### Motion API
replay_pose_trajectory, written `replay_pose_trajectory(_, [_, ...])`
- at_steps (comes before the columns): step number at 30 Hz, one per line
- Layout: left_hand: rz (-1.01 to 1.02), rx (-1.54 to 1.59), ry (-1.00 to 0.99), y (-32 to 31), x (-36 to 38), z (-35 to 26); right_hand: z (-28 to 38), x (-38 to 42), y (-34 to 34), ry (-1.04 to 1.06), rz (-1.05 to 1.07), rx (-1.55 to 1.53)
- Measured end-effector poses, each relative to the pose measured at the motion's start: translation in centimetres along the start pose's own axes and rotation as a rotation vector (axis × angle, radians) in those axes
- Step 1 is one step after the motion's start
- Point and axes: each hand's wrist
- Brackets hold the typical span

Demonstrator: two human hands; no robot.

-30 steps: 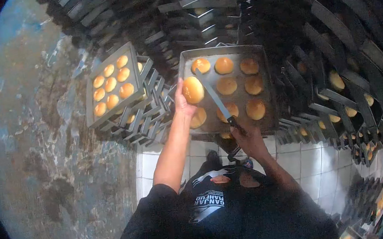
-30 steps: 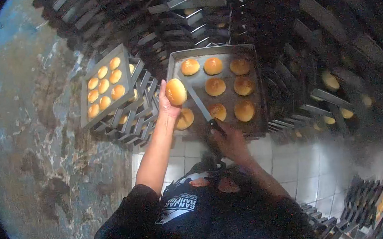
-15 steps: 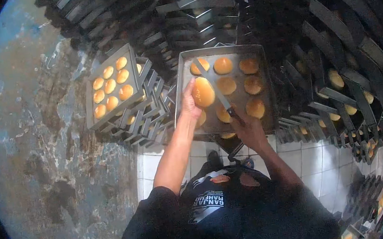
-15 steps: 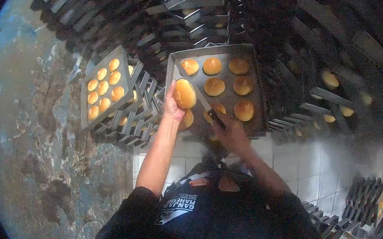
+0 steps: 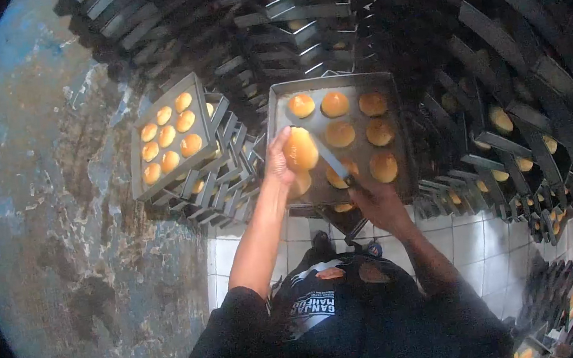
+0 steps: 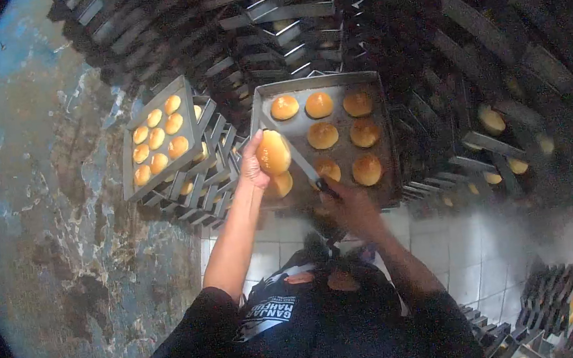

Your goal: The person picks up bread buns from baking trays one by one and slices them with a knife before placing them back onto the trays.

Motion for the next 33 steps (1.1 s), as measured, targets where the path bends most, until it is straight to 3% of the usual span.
replay_pose_trajectory(4, [0.061, -0.050, -0.042, 0.3, 1.9, 0.3, 1.3, 1.8, 0.8, 0.131, -0.024, -0.054])
replay_pose_trajectory(7, [0.050, -0.083, 0.015, -0.7, 2.8, 3.3, 0.9, -0.3, 0.6, -0.008, 0.036, 0.096])
replay_pose_trajectory(9, [0.059, -0.063, 0.005, -1.0, 2.8, 3.1, 1.5, -1.6, 0.7, -0.169, 0.166, 0.021])
replay_pose_trajectory(11, [-0.022, -0.053, 0.011, -0.6, 2.5, 1.5, 2.0, -0.1, 1.7, -0.145, 0.158, 0.020])
replay_pose_trajectory(15, [0.006, -0.108, -0.082, 0.9, 2.7, 0.0, 1.4, 3.6, 3.1, -0.018, 0.090, -0.073])
replay_pose_trajectory(19, [0.034, -0.072, 0.036, -0.8, 4.1, 3.6, -0.3, 1.4, 0.6, -0.110, 0.082, 0.029])
replay_pose_trajectory(22, [-0.023, -0.083, -0.021, -1.2, 3.6, 3.4, 1.1, -0.4, 0.7, -0.106, 0.141, 0.047])
replay_pose_trajectory(24, [-0.023, -0.068, -0.059, -0.3, 2.4, 1.9, 0.0, 1.0, 1.3, 0.106, 0.101, 0.027])
replay_pose_trajectory(28, [-0.019, -0.115, -0.037, 0.2, 2.7, 1.1, 0.2, 2.9, 2.0, -0.015, 0.114, -0.100])
replay_pose_trajectory(30, [-0.024, -0.119, -0.005, -0.8, 3.7, 2.7, -1.3, 1.9, 0.4, 0.077, 0.090, -0.012])
replay_pose_trajectory(33, [-0.091, -0.115, 0.001, -2.1, 4.2, 3.7, -0.8, -0.8, -1.4, -0.036, 0.095, 0.010])
Point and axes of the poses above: each hand's wrist, its own x-axis away from the middle knuckle, its own y-axis out of the back of the hand, z = x × y, and after that the axes turned 14 degrees about -z, right-handed
